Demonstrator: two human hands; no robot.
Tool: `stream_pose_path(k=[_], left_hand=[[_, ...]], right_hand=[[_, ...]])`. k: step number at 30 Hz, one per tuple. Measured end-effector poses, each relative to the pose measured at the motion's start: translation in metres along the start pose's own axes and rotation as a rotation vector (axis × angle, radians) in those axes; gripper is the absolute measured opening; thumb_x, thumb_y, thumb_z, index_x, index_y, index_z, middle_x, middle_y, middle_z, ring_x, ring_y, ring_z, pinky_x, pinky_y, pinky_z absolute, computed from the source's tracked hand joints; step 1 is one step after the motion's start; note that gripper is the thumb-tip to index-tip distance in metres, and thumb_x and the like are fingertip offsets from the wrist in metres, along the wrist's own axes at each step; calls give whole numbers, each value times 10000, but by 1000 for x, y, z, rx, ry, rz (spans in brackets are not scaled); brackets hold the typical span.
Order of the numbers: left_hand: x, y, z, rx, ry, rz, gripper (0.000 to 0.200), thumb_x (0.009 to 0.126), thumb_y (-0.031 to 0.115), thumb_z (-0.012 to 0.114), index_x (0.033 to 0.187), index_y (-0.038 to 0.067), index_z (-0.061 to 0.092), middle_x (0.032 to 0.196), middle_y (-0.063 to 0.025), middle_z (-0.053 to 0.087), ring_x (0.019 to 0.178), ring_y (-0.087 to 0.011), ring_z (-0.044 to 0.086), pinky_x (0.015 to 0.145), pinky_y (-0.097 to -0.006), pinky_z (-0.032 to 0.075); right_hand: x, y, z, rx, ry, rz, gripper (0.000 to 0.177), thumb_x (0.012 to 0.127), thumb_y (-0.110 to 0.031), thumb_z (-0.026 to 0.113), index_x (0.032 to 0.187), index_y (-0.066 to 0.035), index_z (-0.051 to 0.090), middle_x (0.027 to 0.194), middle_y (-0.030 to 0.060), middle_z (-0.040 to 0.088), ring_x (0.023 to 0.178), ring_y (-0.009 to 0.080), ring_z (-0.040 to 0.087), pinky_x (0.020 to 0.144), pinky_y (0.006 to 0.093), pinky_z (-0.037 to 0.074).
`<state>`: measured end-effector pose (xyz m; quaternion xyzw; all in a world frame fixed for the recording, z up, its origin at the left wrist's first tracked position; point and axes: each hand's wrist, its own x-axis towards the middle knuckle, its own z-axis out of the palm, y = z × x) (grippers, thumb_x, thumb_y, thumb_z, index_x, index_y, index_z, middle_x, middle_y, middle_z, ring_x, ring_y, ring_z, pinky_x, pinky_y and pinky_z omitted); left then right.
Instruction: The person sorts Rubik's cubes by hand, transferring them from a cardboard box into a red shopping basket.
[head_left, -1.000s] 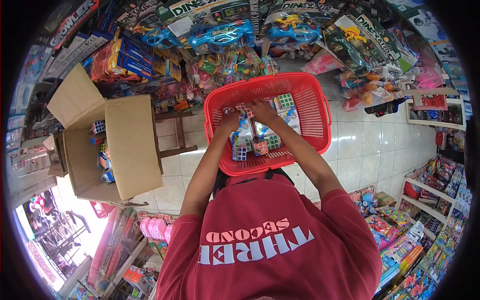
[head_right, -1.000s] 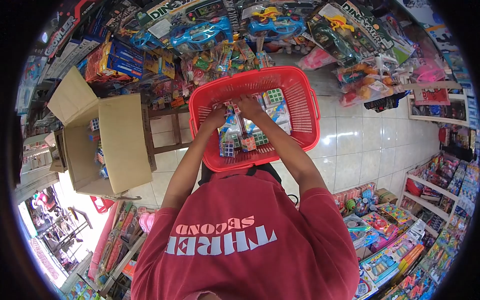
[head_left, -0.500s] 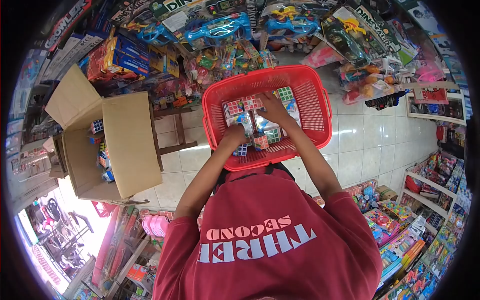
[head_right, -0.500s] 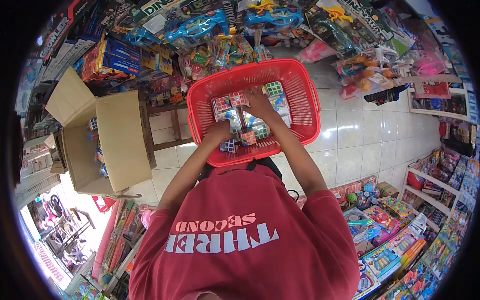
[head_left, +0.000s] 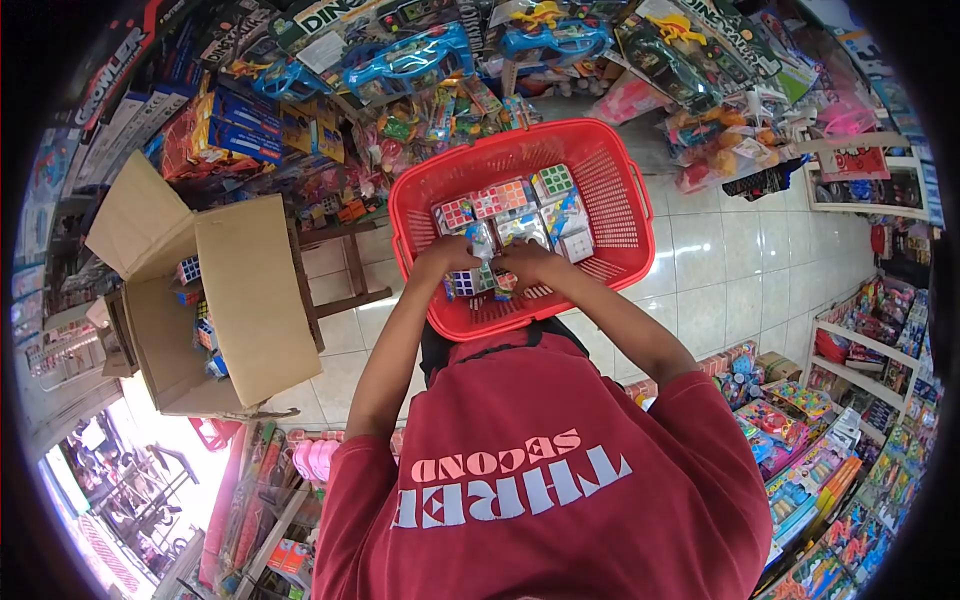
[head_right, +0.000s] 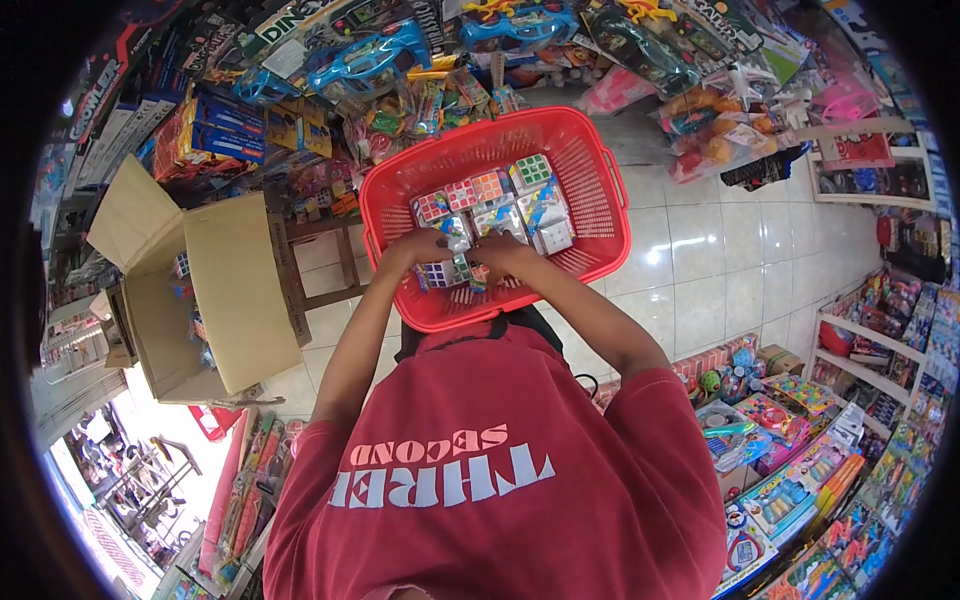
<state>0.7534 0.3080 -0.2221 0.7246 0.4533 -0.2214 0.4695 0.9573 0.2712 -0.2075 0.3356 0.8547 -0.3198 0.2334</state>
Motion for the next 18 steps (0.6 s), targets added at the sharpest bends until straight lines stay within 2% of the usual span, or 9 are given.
stream_pose_path(k=[3,6,8,12,15,18], left_hand=[[-23,21,-2,-179,-29,51,509,756,446,577,1154,130,624,1110,-150,635,990,-319,616,858,-389,484],[4,10,17,43,-10,192,502,783,441,540,1162,122,618,1143,-162,617,1046,-310,592,892,-393,464],[11,8,19,33,-20,203,491,784,434,541,1170,140,617,1144,-160,618,1052,-309,590,899,-395,464],[-1,15,20,49,-9,142,478,786,429,540,1183,175,612,1161,-156,610,1074,-309,581,919,-404,458],[9,13,24,106,-44,138,519,787,383,544,1276,207,541,1197,-163,590,1076,-323,573,919,-394,452],[12,14,23,68,-76,58,507,792,385,539,1266,204,550,1189,-163,594,1070,-317,577,911,-393,455]], right_hand=[[2,-1,-4,-108,15,-42,742,574,-344,823,1241,-178,542,1195,94,554,1164,313,478,922,468,420],[5,3,-4,-73,-30,-35,739,577,-349,824,1242,-184,546,1180,104,561,1165,313,474,927,476,414],[7,10,0,-32,-54,-28,728,580,-347,823,1236,-186,552,1159,110,569,1163,313,471,925,480,412],[2,9,-5,28,-14,-29,689,594,-334,818,1218,-185,566,1121,116,587,1149,315,472,922,478,411],[2,12,2,70,44,-48,658,608,-319,813,1206,-184,572,1110,109,593,1143,317,473,922,475,410],[4,16,4,82,32,-22,633,617,-306,809,1194,-183,578,1107,97,595,1139,318,473,919,473,409]])
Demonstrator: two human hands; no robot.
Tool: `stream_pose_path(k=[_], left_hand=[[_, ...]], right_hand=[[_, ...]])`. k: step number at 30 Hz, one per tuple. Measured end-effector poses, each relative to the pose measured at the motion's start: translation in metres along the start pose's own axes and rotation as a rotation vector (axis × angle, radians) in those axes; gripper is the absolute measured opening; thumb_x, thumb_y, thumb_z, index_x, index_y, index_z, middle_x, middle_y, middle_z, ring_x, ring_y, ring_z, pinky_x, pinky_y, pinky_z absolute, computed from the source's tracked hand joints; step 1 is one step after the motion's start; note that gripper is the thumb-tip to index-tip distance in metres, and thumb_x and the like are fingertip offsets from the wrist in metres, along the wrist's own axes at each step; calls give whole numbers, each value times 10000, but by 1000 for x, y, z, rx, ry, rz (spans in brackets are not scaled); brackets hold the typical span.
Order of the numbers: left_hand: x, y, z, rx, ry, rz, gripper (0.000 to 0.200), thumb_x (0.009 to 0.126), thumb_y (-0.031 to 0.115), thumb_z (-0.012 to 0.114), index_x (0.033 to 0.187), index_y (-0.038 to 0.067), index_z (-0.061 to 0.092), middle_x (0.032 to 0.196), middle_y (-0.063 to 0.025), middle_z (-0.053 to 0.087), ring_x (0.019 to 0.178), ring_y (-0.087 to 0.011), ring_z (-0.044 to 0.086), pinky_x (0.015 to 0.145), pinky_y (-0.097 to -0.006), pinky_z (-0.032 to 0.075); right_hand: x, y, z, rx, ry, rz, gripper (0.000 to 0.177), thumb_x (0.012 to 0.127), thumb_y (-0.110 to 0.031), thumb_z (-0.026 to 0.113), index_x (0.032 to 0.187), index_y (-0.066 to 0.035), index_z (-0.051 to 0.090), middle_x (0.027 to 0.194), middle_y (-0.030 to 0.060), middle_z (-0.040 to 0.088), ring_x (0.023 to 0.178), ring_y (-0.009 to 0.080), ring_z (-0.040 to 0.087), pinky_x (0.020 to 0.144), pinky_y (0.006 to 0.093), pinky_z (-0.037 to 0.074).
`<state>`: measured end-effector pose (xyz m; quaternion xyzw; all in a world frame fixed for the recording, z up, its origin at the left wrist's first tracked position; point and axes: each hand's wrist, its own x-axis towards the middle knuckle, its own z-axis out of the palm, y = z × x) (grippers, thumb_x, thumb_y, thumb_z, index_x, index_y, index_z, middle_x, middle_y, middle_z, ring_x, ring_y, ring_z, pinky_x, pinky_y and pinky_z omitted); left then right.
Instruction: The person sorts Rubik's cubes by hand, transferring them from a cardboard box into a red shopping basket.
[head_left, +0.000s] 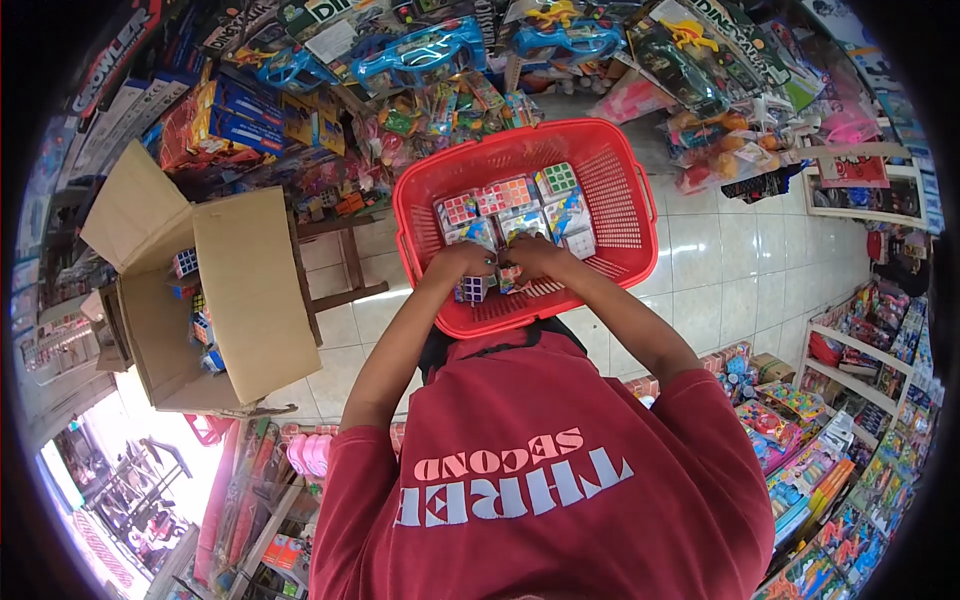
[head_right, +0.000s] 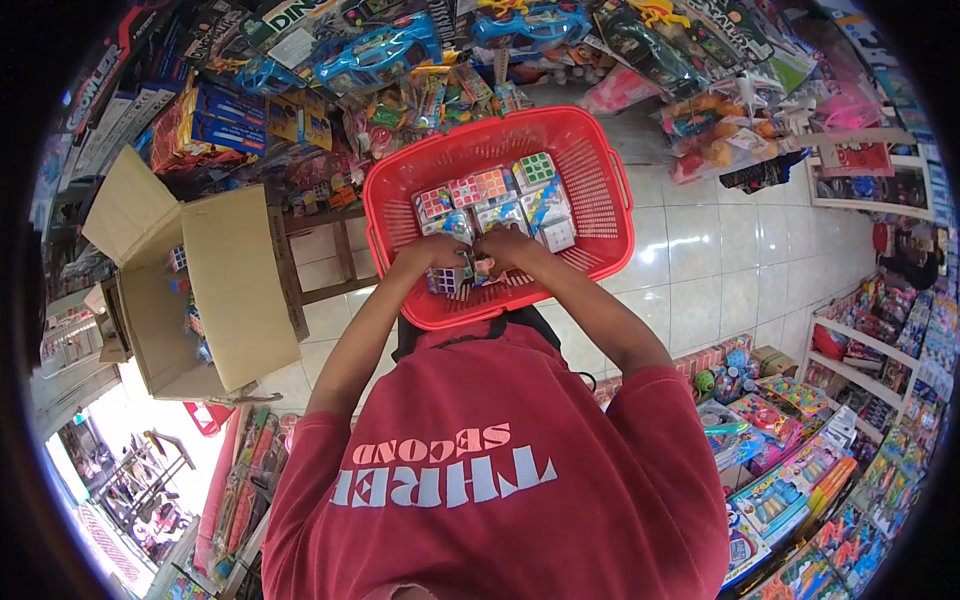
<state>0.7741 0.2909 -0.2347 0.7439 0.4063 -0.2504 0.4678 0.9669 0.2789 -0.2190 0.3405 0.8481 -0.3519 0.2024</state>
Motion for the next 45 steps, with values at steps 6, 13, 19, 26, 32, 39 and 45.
stream_pose_path(k=[6,13,19,26,32,39,45], left_hand=[[3,-3,-4,9,-33,42,468,801,440,517,1198,206,604,1178,-127,608,1066,-310,584,911,-401,461],[15,-19,3,-1,-19,155,448,799,383,521,1217,239,591,1206,-117,595,1089,-306,572,909,-397,461],[-17,6,-20,-86,87,65,636,811,371,529,1375,113,385,1211,-238,558,1115,-337,553,932,-397,443],[-41,32,-59,-539,394,243,726,828,358,570,1388,-9,290,1250,-273,514,1158,-328,532,938,-358,436],[-20,53,-61,-736,497,325,698,829,413,634,1327,-2,376,1182,-205,556,1085,-268,569,913,-344,451],[45,36,-12,-701,379,241,560,890,457,531,1227,11,494,1080,-134,601,940,-242,598,831,-329,479],[45,49,21,-87,313,300,678,745,396,698,1275,38,471,1208,-225,505,1123,-390,505,931,-429,436]], right_hand=[[0,4,4,65,15,47,589,629,-282,798,1170,-184,587,1102,76,602,1129,311,482,900,466,413],[1,17,1,110,59,-114,587,632,-250,784,1172,-140,582,1100,101,613,1063,311,539,901,426,426],[-3,26,-14,547,181,-221,586,684,-200,733,1216,-58,532,1165,146,584,1118,296,532,942,395,415],[-42,7,-66,811,116,-129,838,738,-265,717,1413,-51,268,1308,194,472,1175,290,481,984,356,379],[-51,26,-64,653,315,-40,889,658,-342,790,1351,-26,331,1164,220,566,1084,314,564,909,345,436],[-79,65,-37,377,387,356,810,564,-391,816,1132,29,421,994,260,619,934,409,611,802,427,490],[-80,64,-13,325,357,377,876,639,-412,752,1283,27,351,1047,284,597,980,402,595,859,435,477]])
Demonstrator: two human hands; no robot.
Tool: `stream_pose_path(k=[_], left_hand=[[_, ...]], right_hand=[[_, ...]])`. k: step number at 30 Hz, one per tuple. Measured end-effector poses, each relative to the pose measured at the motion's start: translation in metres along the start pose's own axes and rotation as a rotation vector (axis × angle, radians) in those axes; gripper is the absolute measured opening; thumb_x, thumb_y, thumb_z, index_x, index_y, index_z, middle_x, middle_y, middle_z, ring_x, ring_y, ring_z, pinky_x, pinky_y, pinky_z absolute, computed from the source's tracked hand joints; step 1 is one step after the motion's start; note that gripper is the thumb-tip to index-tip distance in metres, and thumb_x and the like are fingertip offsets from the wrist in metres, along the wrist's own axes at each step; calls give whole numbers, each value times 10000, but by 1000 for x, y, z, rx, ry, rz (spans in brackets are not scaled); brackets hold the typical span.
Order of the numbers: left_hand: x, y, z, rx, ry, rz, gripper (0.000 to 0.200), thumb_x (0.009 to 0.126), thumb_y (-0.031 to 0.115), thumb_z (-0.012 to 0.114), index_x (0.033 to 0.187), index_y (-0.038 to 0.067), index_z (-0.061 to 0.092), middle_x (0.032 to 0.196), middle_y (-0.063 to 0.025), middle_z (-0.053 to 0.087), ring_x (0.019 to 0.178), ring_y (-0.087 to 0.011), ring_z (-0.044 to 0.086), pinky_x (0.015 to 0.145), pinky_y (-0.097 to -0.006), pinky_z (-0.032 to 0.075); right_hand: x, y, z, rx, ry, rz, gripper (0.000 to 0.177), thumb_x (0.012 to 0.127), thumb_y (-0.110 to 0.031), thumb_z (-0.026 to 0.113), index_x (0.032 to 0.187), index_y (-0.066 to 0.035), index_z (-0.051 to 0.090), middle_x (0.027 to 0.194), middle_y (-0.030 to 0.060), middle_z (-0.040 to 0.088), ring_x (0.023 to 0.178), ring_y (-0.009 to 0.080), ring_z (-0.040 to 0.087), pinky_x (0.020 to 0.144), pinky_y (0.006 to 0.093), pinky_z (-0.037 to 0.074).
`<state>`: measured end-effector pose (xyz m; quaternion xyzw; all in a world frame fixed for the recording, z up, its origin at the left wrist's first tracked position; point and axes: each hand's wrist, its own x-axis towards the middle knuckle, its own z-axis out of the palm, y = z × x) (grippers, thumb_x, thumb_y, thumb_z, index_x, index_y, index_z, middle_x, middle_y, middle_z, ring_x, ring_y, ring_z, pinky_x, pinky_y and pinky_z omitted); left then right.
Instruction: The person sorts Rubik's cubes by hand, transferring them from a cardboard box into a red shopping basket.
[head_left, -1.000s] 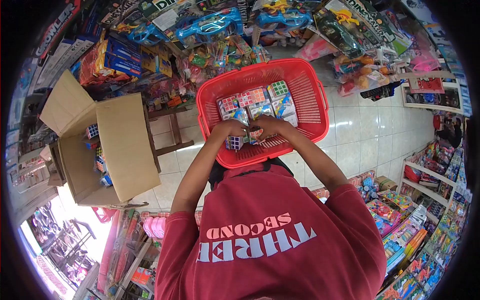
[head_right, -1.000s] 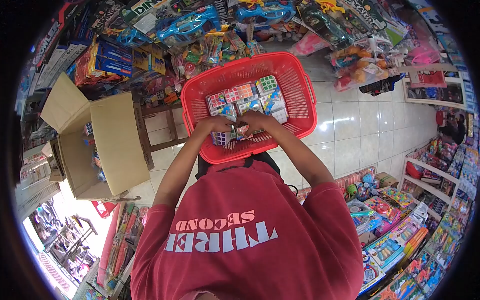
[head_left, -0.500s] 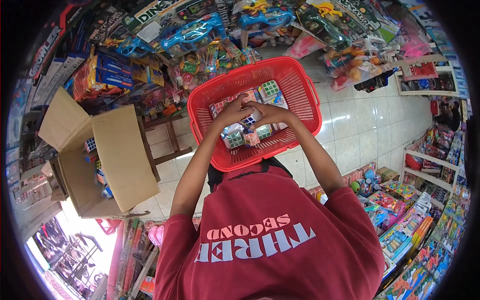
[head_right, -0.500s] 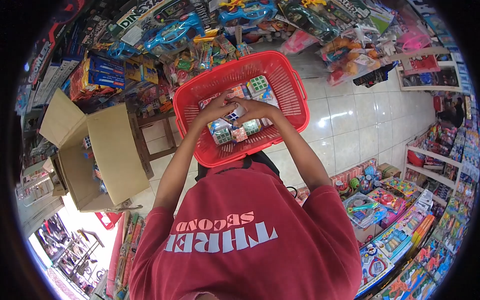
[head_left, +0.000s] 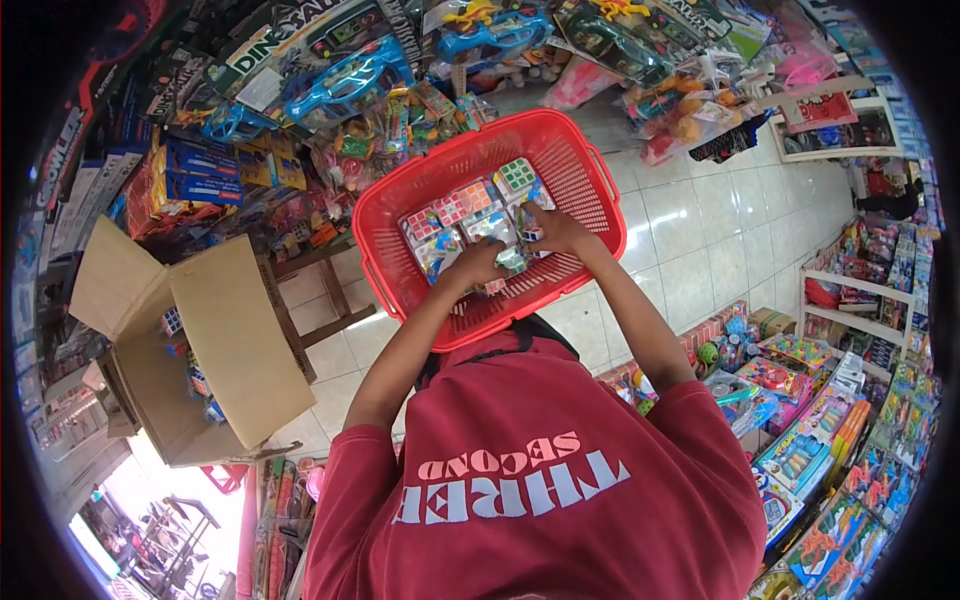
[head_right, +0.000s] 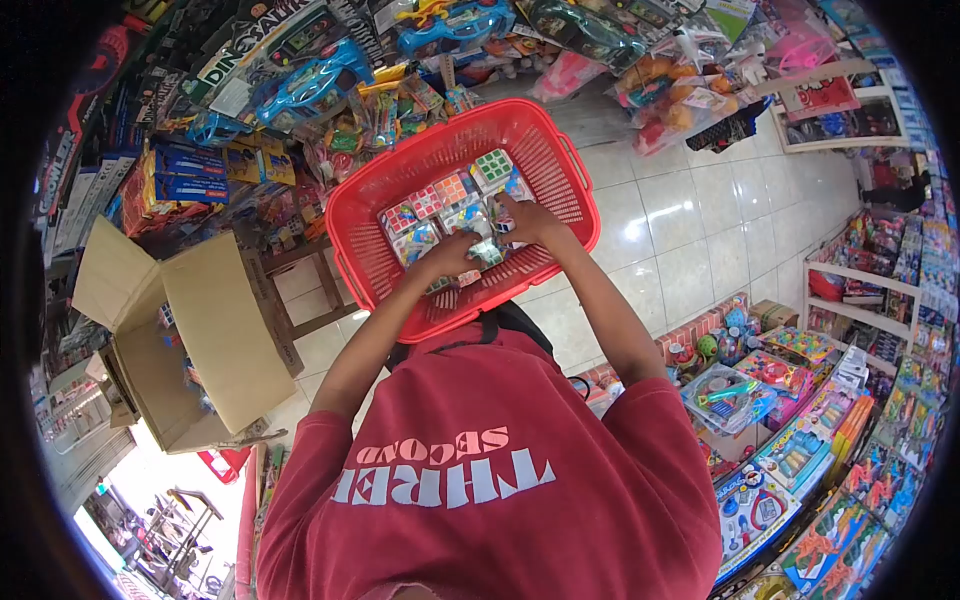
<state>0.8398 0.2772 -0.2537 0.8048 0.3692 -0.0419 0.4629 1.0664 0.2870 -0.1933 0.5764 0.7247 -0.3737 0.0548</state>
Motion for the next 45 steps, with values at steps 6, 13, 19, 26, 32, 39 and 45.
stream_pose_path(k=[6,13,19,26,32,39,45], left_hand=[[-3,26,3,272,59,-113,747,665,401,757,1252,63,442,1216,-203,462,1142,-415,477,899,-477,460],[6,26,13,244,53,-188,847,631,393,806,1283,69,374,1236,-205,438,1133,-403,498,844,-471,503],[10,24,14,233,31,-212,847,635,386,806,1288,79,363,1240,-216,429,1102,-404,521,824,-467,516],[9,23,12,202,22,-230,850,635,379,808,1291,81,357,1234,-219,431,1100,-404,522,822,-465,516],[8,20,14,197,23,-215,859,624,373,817,1289,80,358,1237,-218,429,1107,-403,516,826,-474,511],[6,20,13,215,54,-197,838,620,370,817,1272,82,376,1249,-198,431,1140,-398,491,854,-480,497],[5,23,14,271,65,-158,841,611,359,820,1271,88,377,1259,-182,436,1158,-391,475,874,-482,486]], right_hand=[[3,7,16,-68,-11,-23,921,629,-412,756,1368,-47,345,1075,243,595,990,399,586,867,430,475],[-7,-29,14,-372,-74,137,843,588,-418,796,1239,-32,424,1038,212,609,975,344,613,787,450,519],[8,-30,23,-360,-158,221,784,594,-408,808,1168,-15,446,1030,202,613,975,345,614,811,433,523],[20,-34,34,-334,-78,281,667,573,-299,836,1086,-16,518,1023,156,641,989,296,629,797,390,540],[26,-32,39,-335,-116,272,707,561,-322,824,1098,5,500,1002,185,634,955,317,632,814,397,531],[14,-13,7,159,-378,259,720,575,-259,828,1110,41,451,909,215,626,743,288,669,601,352,571],[11,-24,16,-120,-203,83,575,607,-216,807,1042,29,521,931,221,633,796,326,653,670,397,541]])
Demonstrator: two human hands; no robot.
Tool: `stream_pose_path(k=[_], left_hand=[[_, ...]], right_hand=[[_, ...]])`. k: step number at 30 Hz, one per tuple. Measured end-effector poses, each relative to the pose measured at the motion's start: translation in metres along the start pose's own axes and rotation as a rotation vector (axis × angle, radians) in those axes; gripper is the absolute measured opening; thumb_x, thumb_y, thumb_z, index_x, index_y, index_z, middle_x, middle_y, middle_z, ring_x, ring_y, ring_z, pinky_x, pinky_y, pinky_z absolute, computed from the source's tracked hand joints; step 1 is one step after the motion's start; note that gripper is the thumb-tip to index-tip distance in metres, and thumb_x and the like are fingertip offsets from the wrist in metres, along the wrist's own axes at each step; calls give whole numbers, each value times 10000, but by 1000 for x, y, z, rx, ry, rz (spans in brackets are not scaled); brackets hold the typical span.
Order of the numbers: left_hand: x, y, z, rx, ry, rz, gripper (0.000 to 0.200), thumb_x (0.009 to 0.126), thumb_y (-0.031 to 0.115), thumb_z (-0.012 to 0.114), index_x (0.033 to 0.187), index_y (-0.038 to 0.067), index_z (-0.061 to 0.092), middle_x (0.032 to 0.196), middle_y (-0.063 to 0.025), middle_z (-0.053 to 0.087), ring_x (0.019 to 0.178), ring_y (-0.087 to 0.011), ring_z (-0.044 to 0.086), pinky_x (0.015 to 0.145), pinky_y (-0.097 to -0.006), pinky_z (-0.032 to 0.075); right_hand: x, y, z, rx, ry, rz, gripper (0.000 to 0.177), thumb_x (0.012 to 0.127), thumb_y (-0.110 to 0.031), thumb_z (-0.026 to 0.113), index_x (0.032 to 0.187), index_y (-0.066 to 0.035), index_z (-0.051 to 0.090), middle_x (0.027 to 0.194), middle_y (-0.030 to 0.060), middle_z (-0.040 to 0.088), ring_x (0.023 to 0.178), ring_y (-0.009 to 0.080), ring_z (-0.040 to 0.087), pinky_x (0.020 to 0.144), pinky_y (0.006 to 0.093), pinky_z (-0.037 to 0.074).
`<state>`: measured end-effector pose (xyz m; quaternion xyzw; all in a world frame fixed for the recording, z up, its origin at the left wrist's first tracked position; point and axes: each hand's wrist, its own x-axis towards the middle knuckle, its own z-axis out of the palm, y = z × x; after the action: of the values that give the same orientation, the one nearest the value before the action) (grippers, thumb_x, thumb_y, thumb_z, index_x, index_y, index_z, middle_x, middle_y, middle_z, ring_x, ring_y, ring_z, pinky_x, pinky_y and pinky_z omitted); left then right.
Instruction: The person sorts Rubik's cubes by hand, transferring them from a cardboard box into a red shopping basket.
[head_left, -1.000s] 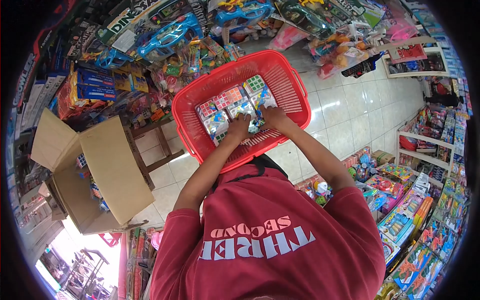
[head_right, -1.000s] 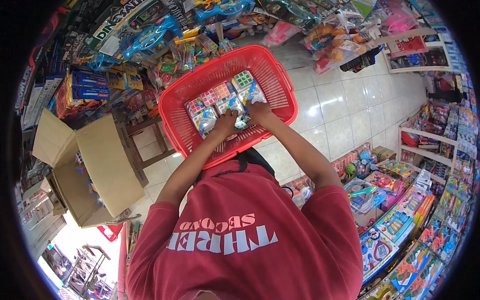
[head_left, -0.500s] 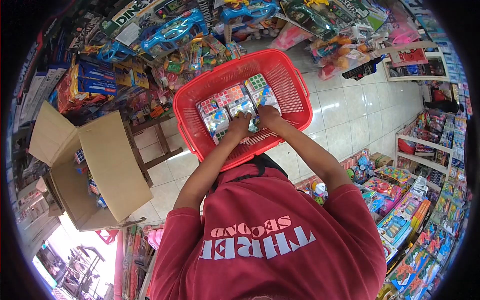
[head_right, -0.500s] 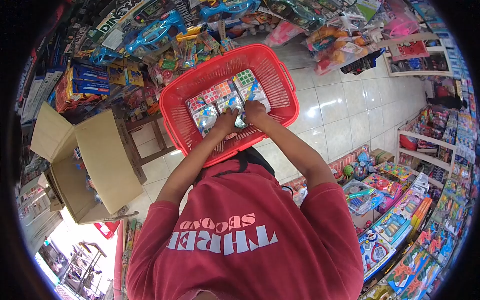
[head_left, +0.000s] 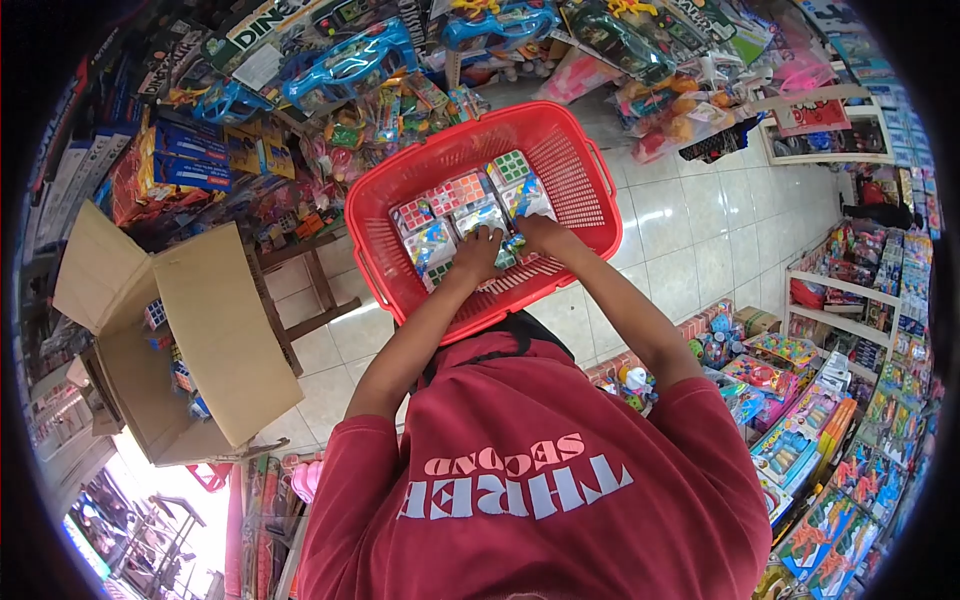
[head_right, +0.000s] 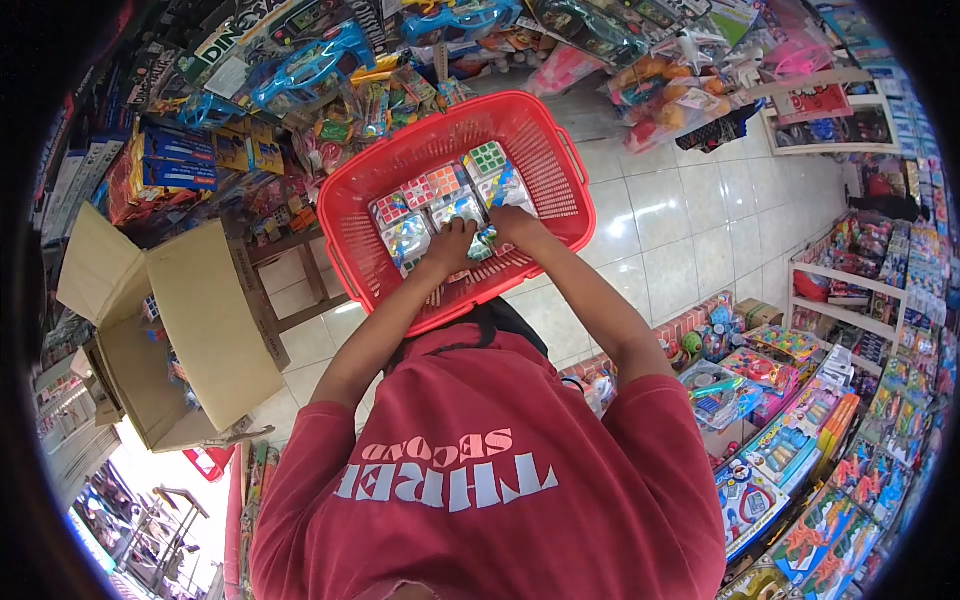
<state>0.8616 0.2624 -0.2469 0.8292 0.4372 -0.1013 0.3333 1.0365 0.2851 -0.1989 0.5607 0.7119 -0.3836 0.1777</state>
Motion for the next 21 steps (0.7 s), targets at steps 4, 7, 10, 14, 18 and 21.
stream_pose_path(k=[4,7,10,14,18,21], left_hand=[[-1,2,-2,18,1,6,855,607,354,822,1282,90,369,1254,-175,444,1164,-388,468,885,-485,479],[-1,1,-4,10,-27,-1,868,603,377,817,1294,96,372,1250,-167,452,1173,-375,460,897,-489,457],[-6,6,-14,166,-13,23,850,619,412,794,1298,103,385,1248,-165,462,1191,-366,442,920,-482,423],[-11,11,-21,108,72,70,810,643,428,763,1285,92,400,1244,-173,469,1206,-363,426,928,-484,396],[-4,14,-16,-34,193,225,758,682,420,733,1265,66,402,1231,-197,472,1194,-382,429,927,-513,393],[6,16,-9,-119,170,293,720,711,412,712,1254,55,401,1210,-217,487,1159,-396,457,926,-512,399]], right_hand=[[21,19,31,-94,110,-116,512,564,-241,817,954,25,619,972,218,640,897,350,634,781,413,514],[7,10,4,-32,-38,-76,557,601,-260,798,1041,8,586,971,220,640,898,348,633,785,407,513],[-5,13,-26,262,-178,43,601,666,-309,769,1132,-12,533,990,215,639,921,349,627,808,401,509],[25,78,-16,169,173,47,557,710,-358,729,1122,-25,556,1021,190,643,921,337,633,815,393,511],[34,75,-8,-101,205,81,539,721,-375,704,1113,-33,565,1035,176,644,940,344,630,829,409,506],[34,60,2,-109,140,139,690,637,-431,745,1129,1,526,978,230,642,921,367,632,809,429,514]])
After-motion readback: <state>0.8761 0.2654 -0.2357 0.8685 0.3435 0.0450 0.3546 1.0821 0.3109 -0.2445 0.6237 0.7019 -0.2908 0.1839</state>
